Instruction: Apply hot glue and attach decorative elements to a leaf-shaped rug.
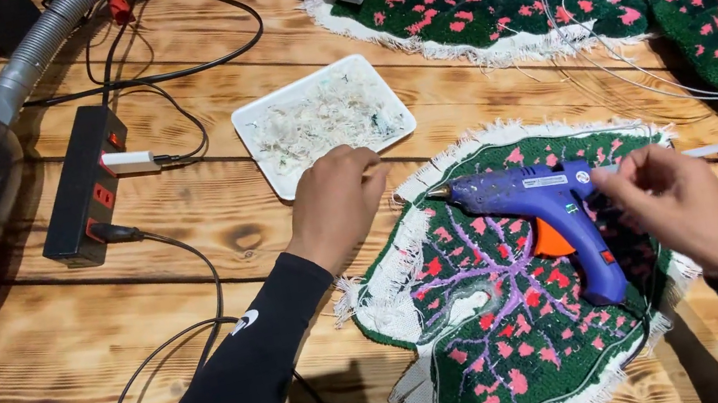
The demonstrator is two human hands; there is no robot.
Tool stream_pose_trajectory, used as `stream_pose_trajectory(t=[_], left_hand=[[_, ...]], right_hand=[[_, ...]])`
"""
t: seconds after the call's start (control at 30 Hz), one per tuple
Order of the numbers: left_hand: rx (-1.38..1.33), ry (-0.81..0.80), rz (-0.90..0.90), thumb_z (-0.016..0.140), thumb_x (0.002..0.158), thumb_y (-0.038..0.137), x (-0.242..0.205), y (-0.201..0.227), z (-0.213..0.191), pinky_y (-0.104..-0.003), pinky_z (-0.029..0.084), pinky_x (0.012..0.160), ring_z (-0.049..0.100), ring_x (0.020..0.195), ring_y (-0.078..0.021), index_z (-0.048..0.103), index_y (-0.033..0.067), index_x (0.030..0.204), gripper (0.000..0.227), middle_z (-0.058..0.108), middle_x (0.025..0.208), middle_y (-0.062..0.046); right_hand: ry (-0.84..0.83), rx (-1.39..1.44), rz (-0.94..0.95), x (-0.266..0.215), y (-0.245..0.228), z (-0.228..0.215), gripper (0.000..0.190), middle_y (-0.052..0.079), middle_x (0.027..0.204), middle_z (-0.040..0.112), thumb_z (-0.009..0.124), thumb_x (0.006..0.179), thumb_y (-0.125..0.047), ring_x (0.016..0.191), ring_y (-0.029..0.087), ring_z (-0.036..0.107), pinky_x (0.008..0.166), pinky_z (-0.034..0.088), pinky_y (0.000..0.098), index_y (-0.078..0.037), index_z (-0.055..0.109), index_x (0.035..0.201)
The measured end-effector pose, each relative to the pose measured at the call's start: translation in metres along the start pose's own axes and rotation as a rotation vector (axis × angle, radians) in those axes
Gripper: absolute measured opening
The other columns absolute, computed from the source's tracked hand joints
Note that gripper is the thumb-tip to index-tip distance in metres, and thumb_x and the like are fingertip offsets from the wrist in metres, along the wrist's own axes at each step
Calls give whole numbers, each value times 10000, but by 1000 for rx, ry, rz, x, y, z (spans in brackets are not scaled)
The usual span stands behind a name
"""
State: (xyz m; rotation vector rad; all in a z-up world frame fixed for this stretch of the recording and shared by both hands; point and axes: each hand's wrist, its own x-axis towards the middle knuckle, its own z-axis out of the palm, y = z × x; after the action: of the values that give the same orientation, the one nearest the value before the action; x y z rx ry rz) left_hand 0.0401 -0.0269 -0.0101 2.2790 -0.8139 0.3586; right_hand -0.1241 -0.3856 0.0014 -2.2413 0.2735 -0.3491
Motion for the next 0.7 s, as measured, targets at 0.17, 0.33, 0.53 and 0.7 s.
stream_pose_trajectory(t=[0.17,0.33,0.53,0.7], left_hand=[[-351,-215,-256,753,878,314,9,-4,18,-372,546,637,719,638,-259,771,31,801,294,734,690,-127],[-481,-358,-421,755,884,302,12,-4,19,-334,501,551,643,536,-181,774,26,824,283,714,649,-82],[-649,-418,-423,762,872,241,8,-28,39,-271,482,510,601,533,-75,793,36,910,211,723,684,-19],[-712,-414,-348,759,882,209,8,-38,50,-248,513,552,624,580,-53,795,25,922,191,745,728,-11]], right_hand=[[-151,215,376,-34,-2,7,493,58,938,727,781,798,-161,819,115,684,702,544,269,-7,588,1225],[-289,136,427,-27,-5,4,606,104,951,721,825,756,-120,852,141,689,736,560,299,9,594,1301],[-326,232,554,-28,18,2,481,129,997,754,671,895,-179,808,162,681,668,540,316,39,640,1323],[-254,423,625,-37,19,2,460,123,996,726,570,911,-143,802,161,723,621,566,312,-21,577,1356]])
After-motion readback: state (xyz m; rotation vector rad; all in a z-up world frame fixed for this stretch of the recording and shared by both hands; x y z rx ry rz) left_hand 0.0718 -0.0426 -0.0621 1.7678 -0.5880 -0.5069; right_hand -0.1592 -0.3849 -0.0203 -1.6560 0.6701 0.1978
